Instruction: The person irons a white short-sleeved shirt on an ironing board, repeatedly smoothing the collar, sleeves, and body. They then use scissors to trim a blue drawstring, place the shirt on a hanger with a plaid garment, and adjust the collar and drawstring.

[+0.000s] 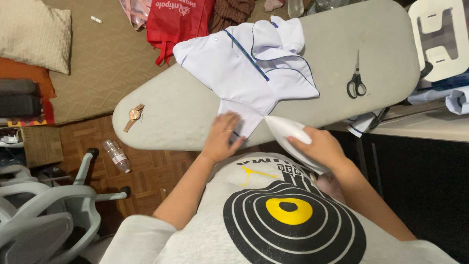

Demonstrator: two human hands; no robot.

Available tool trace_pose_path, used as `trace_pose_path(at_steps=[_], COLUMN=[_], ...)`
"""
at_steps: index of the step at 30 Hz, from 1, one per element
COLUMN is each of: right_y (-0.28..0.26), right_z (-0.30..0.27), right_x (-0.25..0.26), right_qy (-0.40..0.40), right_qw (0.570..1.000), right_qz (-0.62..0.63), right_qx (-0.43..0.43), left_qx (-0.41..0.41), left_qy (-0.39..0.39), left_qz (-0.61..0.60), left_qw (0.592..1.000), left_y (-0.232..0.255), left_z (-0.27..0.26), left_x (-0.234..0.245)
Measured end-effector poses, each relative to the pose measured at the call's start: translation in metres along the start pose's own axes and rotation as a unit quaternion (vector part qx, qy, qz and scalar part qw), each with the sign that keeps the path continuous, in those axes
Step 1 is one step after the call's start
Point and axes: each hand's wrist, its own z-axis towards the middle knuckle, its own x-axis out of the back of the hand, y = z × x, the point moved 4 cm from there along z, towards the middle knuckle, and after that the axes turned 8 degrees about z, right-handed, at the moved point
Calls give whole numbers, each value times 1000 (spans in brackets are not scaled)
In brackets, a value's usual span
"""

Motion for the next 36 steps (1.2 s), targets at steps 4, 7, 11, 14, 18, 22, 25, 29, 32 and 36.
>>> trace_pose_path(at_steps=[4, 7, 11, 14, 18, 22, 25, 29, 32, 36], right_y=[-42, -83, -125, -125, -95, -58, -44, -59, -88, -108], right_z=[23, 50, 79, 79, 65, 46, 42, 50, 65, 73], right_x=[-29, -61, -98, -105, -94, -79, -74, -83, -97, -106], right_qy=[-51, -76, -50, -33, -29, -14, -17, -20, -18, -16], right_qw=[996, 990, 985, 985, 991, 993, 994, 993, 993, 993], right_qz=[-34, -43, -62, -58, -65, -83, -90, -73, -60, -63], right_qx=[68, 112, 155, 158, 109, 78, 62, 90, 97, 98], left_qx=[137, 137, 157, 113, 85, 91, 89, 85, 86, 94], left_qy=[88, 73, 83, -22, -19, -42, -39, -19, -23, -31], left_qz=[37, 40, -5, 121, 224, 237, 240, 241, 244, 243], left_qw=[986, 987, 984, 986, 971, 966, 966, 967, 966, 965], left_y=[-26, -31, -32, -30, -30, -37, -40, -40, -42, -43], left_z=[-46, -63, -66, -67, -66, -68, -68, -71, -69, -71], left_x=[19, 19, 14, 4, -5, -14, -18, -19, -22, -24])
